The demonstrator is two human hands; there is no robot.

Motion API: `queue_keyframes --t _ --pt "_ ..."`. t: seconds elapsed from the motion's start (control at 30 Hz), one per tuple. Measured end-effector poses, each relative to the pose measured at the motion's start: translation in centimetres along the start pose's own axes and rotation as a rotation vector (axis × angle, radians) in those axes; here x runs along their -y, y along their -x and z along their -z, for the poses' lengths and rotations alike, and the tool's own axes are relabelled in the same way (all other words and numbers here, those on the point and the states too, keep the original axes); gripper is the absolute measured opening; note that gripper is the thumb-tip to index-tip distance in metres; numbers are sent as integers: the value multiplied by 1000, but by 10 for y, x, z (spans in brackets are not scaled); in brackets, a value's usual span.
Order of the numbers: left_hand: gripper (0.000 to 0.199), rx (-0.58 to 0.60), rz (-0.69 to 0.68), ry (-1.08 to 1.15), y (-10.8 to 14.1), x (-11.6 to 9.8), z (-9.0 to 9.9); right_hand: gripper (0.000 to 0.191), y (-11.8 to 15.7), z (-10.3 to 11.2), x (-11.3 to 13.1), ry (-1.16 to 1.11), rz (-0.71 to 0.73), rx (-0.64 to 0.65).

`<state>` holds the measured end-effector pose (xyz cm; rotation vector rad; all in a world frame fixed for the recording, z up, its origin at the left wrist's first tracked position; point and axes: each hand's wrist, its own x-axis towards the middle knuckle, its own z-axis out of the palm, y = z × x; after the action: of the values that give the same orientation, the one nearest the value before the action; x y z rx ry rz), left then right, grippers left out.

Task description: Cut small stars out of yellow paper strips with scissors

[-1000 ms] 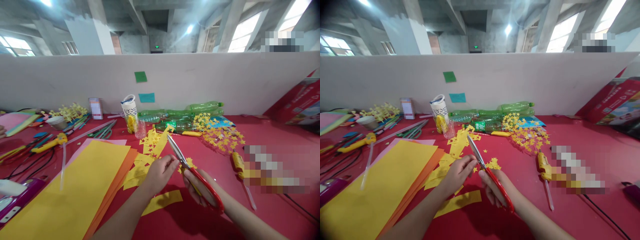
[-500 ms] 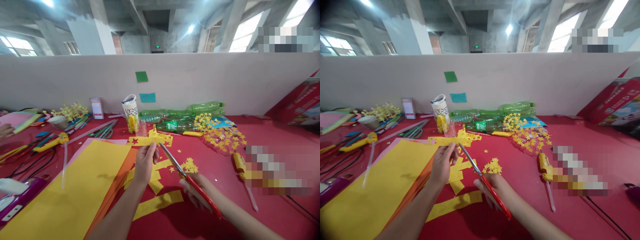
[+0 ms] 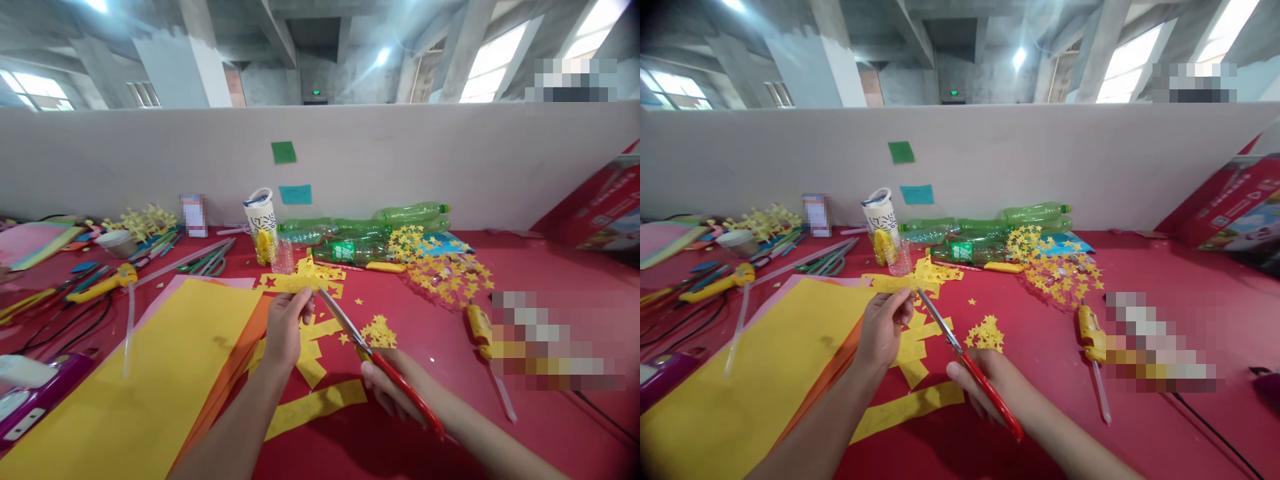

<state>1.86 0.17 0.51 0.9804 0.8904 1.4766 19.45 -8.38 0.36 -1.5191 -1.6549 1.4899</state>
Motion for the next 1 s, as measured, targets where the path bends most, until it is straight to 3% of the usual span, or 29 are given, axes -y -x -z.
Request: queue_keyframes --t 0.57,1.0 --pt "17 37 51 85 1 3 -1 45 1 0 1 1 20 20" --pt "7 -7 86 240 -1 6 -3 45 0 -1 0 18 38 17"
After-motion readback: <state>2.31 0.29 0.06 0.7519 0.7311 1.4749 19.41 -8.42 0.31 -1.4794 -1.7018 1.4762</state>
